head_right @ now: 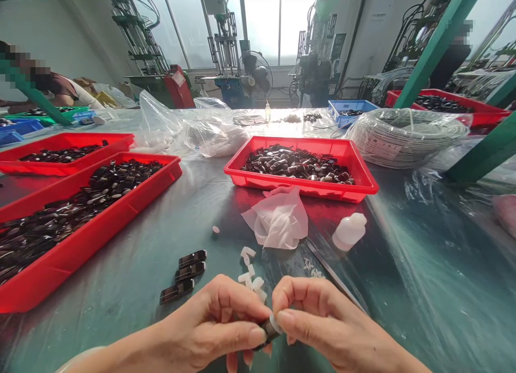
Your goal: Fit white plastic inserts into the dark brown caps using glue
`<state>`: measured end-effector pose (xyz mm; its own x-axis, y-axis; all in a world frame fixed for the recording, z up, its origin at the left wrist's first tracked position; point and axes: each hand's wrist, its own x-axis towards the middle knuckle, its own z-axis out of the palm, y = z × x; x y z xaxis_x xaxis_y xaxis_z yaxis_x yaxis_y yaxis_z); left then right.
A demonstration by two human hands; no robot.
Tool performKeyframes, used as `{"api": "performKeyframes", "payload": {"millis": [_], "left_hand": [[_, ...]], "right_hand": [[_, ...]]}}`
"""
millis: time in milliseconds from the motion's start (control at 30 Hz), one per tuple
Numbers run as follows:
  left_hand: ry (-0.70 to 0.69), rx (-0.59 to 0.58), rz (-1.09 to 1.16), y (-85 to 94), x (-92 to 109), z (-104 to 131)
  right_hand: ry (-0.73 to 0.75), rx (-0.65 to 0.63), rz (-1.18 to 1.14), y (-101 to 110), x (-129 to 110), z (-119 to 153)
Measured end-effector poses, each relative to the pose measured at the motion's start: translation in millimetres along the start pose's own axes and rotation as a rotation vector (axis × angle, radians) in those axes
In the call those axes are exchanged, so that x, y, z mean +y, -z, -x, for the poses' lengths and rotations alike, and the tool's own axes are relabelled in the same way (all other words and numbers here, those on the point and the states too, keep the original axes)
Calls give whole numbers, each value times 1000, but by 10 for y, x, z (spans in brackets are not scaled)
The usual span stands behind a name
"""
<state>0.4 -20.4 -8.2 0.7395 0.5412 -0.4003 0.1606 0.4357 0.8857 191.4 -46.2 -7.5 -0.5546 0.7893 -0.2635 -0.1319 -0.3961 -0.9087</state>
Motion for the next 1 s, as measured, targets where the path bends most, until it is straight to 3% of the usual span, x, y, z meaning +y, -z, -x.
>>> {"api": "performKeyframes", "payload": {"millis": [133,333,467,600,700,833,1000], "left_hand": [[-21,9,-9,2,5,0],[-66,22,-123,9,3,4],[-119,26,-258,19,-30,0],[-136,16,-281,11,-22,-11],[-112,74,-174,-2,40,-30],[-84,248,-47,21,177,-42],[-46,347,-96,144,457,-63]], "right_hand": [[-48,63,-152,-41,19,8],[-122,57,-360,-58,79,-24],[-176,84,-408,-53,121,-71],[-141,131,-390,-79,137,-78],[-71,203,-327,-109,115,-76],[41,319,-276,-110,73,-71],[66,369,-257,-79,54,-43]]}}
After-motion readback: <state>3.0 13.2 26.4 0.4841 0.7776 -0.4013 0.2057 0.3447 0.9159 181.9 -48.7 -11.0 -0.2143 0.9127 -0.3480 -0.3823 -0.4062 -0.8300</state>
